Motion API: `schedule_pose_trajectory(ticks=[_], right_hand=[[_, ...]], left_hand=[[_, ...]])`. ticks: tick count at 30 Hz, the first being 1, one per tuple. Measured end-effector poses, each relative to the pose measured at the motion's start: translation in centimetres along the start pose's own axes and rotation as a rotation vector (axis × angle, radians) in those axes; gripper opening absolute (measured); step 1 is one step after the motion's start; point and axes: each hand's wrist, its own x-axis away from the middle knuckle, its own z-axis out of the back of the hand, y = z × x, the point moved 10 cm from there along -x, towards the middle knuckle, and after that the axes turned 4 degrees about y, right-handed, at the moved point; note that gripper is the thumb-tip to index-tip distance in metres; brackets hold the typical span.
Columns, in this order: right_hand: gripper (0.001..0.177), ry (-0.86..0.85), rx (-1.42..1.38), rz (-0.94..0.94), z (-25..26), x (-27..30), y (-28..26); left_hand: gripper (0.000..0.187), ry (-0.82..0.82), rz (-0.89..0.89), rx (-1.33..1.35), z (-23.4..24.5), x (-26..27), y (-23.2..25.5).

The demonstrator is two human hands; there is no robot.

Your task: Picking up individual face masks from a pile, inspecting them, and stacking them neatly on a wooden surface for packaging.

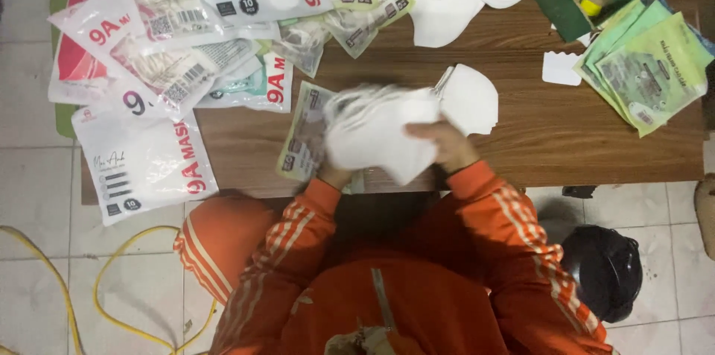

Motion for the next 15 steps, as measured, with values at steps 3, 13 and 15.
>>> schedule_pose_trajectory(ticks=[3,13,15], right_hand=[[0.050,-0.131,0.095,-0.040,-8.9,2.0,0.0],[0.042,-0.079,0.886,0.060,-6.3,0.6,-2.3],[0.036,-0.204,1.068,0.113,-7.5,0.9,-3.0]], left_hand=[[0.025,0.022,0.026,0.040,0.5,-0.1,-1.8],[0.028,0.187,0.057,0.097,3.2,-0.3,-2.3],[0.032,0.004,0.194,-0.082,2.3,-0.4,-3.7]])
